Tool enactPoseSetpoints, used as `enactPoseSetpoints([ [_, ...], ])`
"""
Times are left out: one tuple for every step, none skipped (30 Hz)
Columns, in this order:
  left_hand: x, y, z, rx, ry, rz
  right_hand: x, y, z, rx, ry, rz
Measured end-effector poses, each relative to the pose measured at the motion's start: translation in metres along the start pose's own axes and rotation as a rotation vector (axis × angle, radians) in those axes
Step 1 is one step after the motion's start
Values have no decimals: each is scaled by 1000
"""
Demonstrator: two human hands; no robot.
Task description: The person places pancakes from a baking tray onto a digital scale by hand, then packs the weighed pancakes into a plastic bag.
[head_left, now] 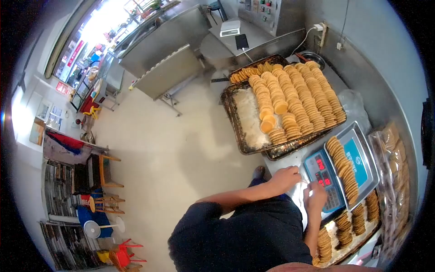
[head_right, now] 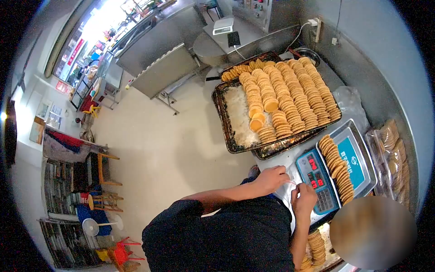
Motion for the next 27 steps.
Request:
enactPoseSetpoints([
  [-1, 4, 0, 33, 28, -5, -3, -2, 2, -139, -24, -8],
  [5, 4, 2, 55, 13, 4, -4, -9, 0, -279, -56, -1],
  [14, 4, 10, 81, 75, -9, 12, -2, -19, -254, -19, 44],
  [9, 11, 15, 128, 123, 2, 16, -4, -26, -317, 57, 23],
  [8, 14, 18, 170, 188, -27, 16, -8, -27, -305, 149, -3],
  [-2, 21, 6, 235, 241, -22, 22, -12, -27, -307, 178, -92],
  [-10, 30, 1, 265, 215, -53, 25, -11, -27, -57, 296, -45],
  [-7, 31, 5, 176, 121, -4, 30, -12, -20, 36, 125, 16],
  [-3, 33, 6, 89, -1, 70, 27, -12, -13, 184, -37, 143],
  [-14, 44, 2, 111, 7, 49, 16, -23, -2, 1, -86, 130],
  [-17, 51, 5, 140, -11, 64, 5, -33, 10, -46, -142, 168],
  [-17, 53, 11, 181, 52, 45, 8, -41, 4, -73, -159, 267],
  [-19, 49, 20, 146, 76, 59, 11, -46, -10, -52, 4, 188],
  [-14, 48, 26, 105, 99, 61, 14, -47, -23, -27, 169, 99],
  [-5, 47, 27, 123, 83, 72, 20, -49, -37, -78, 290, 141],
  [0, 45, 29, 72, -16, 52, 17, -54, -47, -74, 285, 151],
  [7, 41, 30, 17, -111, 26, 2, -63, -61, -223, 312, 366],
  [8, 40, 27, 19, -112, 20, -15, -73, -72, -374, 337, 579],
  [12, 38, 27, 173, -71, -58, -39, -80, -81, -463, 282, 677],
  [14, 36, 26, 330, -28, -133, -68, -88, -88, -555, 226, 775],
  [15, 33, 25, 511, 80, -147, -94, -94, -93, -577, 76, 771],
  [16, 32, 26, 518, 85, -141, -117, -97, -100, -595, -76, 765],
  [13, 30, 29, 539, 30, 3, -139, -100, -104, -539, -107, 764],
  [9, 28, 32, 553, -25, 145, -158, -98, -110, -481, -138, 756],
  [3, 31, 31, 549, -22, 143, -170, -92, -117, -481, -136, 751],
  [-8, 35, 29, 555, -17, 141, -173, -79, -126, -393, -297, 590],
  [-16, 39, 29, 558, -14, 138, -173, -67, -132, -303, -456, 422],
])
Point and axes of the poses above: each hand's wrist, its own y-axis towards the middle knuckle, its own z-axis out of the palm, x = y × z, the point moved 3 cm from there along y, towards the middle knuckle, and after that the axes turned 5 degrees about -x, right-handed, at the moved point
